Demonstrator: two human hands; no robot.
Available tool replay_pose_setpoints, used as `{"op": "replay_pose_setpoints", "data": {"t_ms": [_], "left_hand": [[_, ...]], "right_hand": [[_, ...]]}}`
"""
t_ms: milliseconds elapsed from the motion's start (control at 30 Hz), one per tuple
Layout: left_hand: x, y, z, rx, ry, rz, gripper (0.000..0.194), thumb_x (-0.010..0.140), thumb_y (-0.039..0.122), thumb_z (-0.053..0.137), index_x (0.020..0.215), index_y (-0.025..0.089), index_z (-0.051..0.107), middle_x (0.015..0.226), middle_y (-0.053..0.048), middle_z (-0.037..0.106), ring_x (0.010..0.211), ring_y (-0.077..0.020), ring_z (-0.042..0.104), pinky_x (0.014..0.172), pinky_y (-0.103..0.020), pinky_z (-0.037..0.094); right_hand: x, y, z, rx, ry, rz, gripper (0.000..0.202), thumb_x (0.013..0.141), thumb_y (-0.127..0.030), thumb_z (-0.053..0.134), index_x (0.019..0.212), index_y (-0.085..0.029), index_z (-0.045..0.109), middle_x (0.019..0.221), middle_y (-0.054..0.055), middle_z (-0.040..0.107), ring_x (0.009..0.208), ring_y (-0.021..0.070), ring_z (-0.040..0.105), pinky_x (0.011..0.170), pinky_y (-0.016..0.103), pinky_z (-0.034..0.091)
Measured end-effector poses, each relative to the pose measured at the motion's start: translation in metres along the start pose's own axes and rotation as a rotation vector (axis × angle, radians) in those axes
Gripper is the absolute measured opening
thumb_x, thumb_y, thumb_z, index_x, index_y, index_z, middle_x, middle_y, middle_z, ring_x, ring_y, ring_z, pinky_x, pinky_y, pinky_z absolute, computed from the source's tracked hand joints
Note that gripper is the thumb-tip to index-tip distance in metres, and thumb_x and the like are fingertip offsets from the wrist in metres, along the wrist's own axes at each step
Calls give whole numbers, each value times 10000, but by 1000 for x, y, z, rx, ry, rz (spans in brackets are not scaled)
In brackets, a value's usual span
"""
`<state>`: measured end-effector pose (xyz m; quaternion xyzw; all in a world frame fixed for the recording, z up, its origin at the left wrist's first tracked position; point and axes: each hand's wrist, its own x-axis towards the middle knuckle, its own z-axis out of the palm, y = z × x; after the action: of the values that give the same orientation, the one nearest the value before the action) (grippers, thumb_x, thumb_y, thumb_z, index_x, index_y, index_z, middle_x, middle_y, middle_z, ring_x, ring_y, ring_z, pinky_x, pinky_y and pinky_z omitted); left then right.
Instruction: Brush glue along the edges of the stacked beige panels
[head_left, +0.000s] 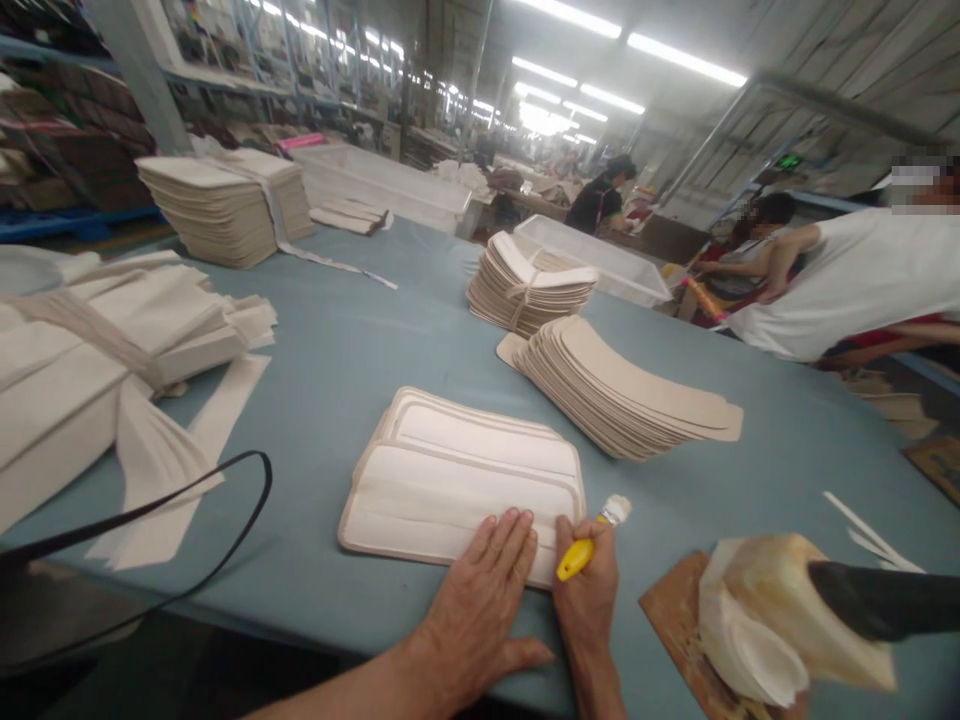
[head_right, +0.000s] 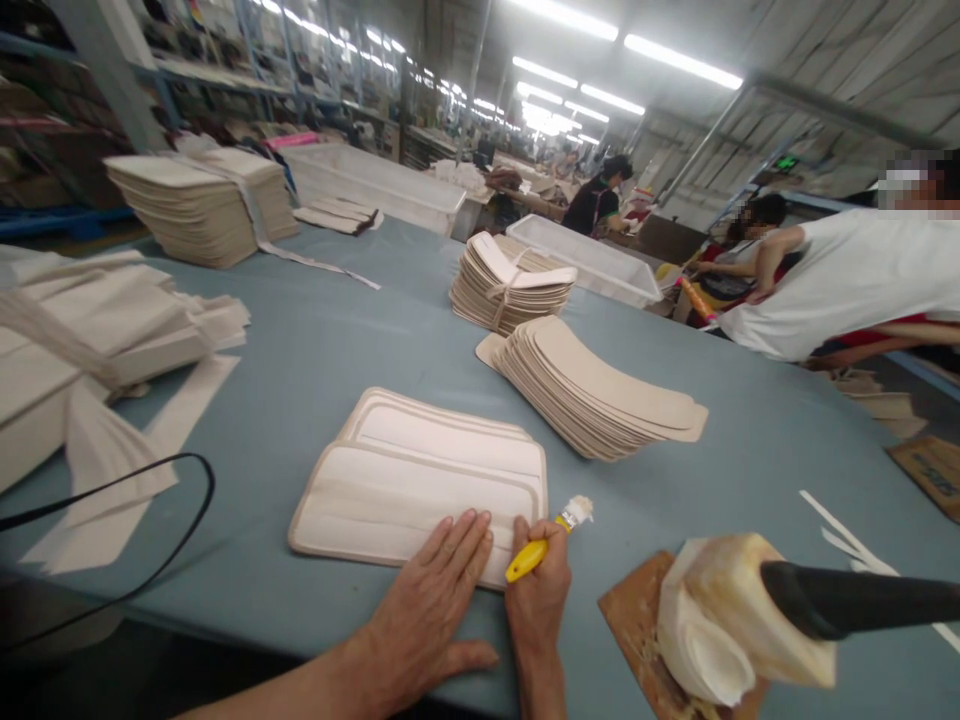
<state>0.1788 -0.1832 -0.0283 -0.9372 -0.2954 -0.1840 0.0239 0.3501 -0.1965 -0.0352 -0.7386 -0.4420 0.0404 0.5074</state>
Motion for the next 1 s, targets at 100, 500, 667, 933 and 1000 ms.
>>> {"op": "replay_pose_setpoints", "data": {"t_ms": [100,500,667,933,1000], "left_hand": [[-10,-12,3,26,3,-44,1097,905,835,352,1631,22,232,1724,-217,228,1603,-337,232,1305,-473,183],[-75,-105,-42,222,86,-88,1104,916,787,446,1647,20,137,1640,-230,422,1555,-344,335,1284,-464,184],[-95,-125,-51,228,110,-123,963,960,716,438,1634,56,243,1675,-244,346,1599,-400,200,1280,-520,158],[-94,-137,-71,-37,201,-706,688,947,642,527,1403,127,524,1255,-158,724,1144,-322,686,1004,-441,515],[-78,-133,-81,-168,20,-932,619,916,647,545,1330,188,573,1090,-80,776,981,-302,731,859,-411,541]], "right_hand": [[-1,-1,0,5,-8,4,432,968,-646,568,833,-250,461,729,-62,479,634,155,483,665,290,394],[-1,2,-2,-29,-11,-18,433,957,-658,583,861,-249,476,761,-44,517,654,165,514,678,290,395],[1,1,-2,-42,5,-56,429,967,-649,573,853,-249,470,757,-48,499,642,159,497,669,289,389],[1,0,-1,-17,-13,-38,408,969,-624,589,861,-249,472,759,-49,499,651,159,489,688,294,390],[0,0,-1,-7,-13,-25,417,962,-633,592,859,-248,472,755,-48,499,653,159,487,689,295,391]]}}
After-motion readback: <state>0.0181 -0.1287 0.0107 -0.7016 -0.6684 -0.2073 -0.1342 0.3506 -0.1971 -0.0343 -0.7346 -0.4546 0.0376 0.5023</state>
